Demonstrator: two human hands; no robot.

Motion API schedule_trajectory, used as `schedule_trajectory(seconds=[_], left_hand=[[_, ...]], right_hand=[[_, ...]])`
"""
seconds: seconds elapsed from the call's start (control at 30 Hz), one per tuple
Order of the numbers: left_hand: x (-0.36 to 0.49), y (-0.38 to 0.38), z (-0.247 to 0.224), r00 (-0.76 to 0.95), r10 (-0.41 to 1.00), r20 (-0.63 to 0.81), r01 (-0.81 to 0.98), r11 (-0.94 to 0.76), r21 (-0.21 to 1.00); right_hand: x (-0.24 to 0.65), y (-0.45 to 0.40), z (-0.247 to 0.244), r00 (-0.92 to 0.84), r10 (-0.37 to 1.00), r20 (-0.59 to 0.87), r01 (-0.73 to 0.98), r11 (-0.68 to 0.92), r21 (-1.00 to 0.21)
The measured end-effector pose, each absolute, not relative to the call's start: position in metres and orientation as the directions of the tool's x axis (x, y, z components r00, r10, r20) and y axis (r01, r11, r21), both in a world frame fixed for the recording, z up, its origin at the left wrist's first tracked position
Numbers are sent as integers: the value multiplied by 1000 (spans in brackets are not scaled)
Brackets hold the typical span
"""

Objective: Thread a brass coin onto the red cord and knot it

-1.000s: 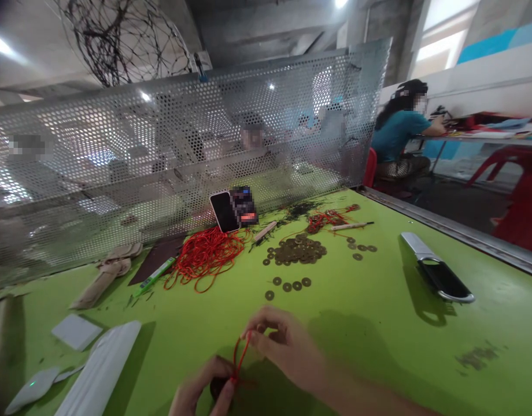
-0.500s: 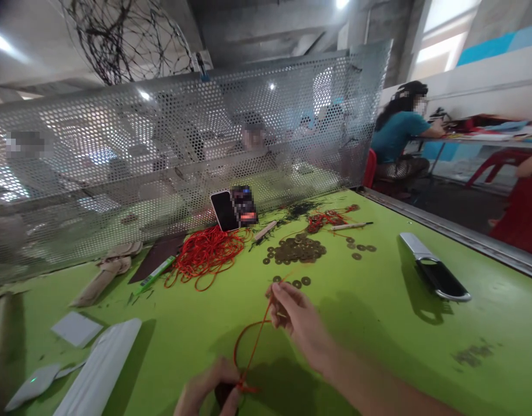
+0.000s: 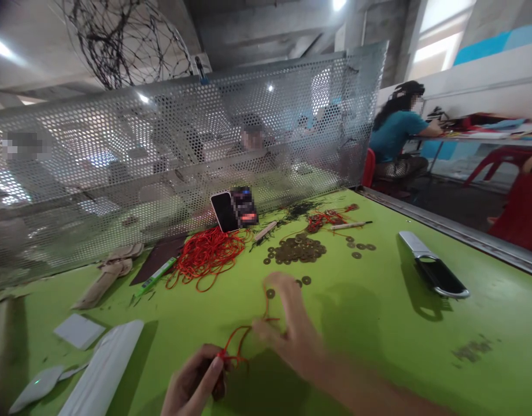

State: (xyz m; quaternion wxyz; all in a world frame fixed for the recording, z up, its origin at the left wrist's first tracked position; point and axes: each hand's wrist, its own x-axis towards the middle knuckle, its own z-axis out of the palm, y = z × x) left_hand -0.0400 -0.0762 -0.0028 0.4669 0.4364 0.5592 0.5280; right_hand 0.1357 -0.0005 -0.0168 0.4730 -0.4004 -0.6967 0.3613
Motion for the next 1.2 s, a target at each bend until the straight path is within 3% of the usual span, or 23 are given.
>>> schedule_trajectory(seconds=[0.1, 0.2, 0.43, 0.6, 0.8, 1.2], left_hand=[[-39, -76, -4, -210, 977, -48, -5, 48, 999], [-36, -77, -6, -193, 980, -43, -2, 43, 999], [-42, -75, -13, -174, 985, -22, 33, 28, 999], [-51, -73, -17, -63, 997, -54, 46, 57, 997], [-52, -73, -16, -75, 992, -102, 19, 104, 994], [-53, -69, 2, -188, 974, -124, -61, 114, 992]], right_hand=[[129, -18, -13, -566, 721, 400, 228, 603, -764], [124, -25, -11, -660, 638, 397, 260, 689, -677], [123, -25, -8, -762, 534, 366, 276, 779, -563], [125, -27, 6, -802, 522, 290, 275, 754, -597], [128, -27, 15, -806, 500, 317, 212, 744, -634], [125, -29, 7, -796, 558, 236, 324, 721, -613]])
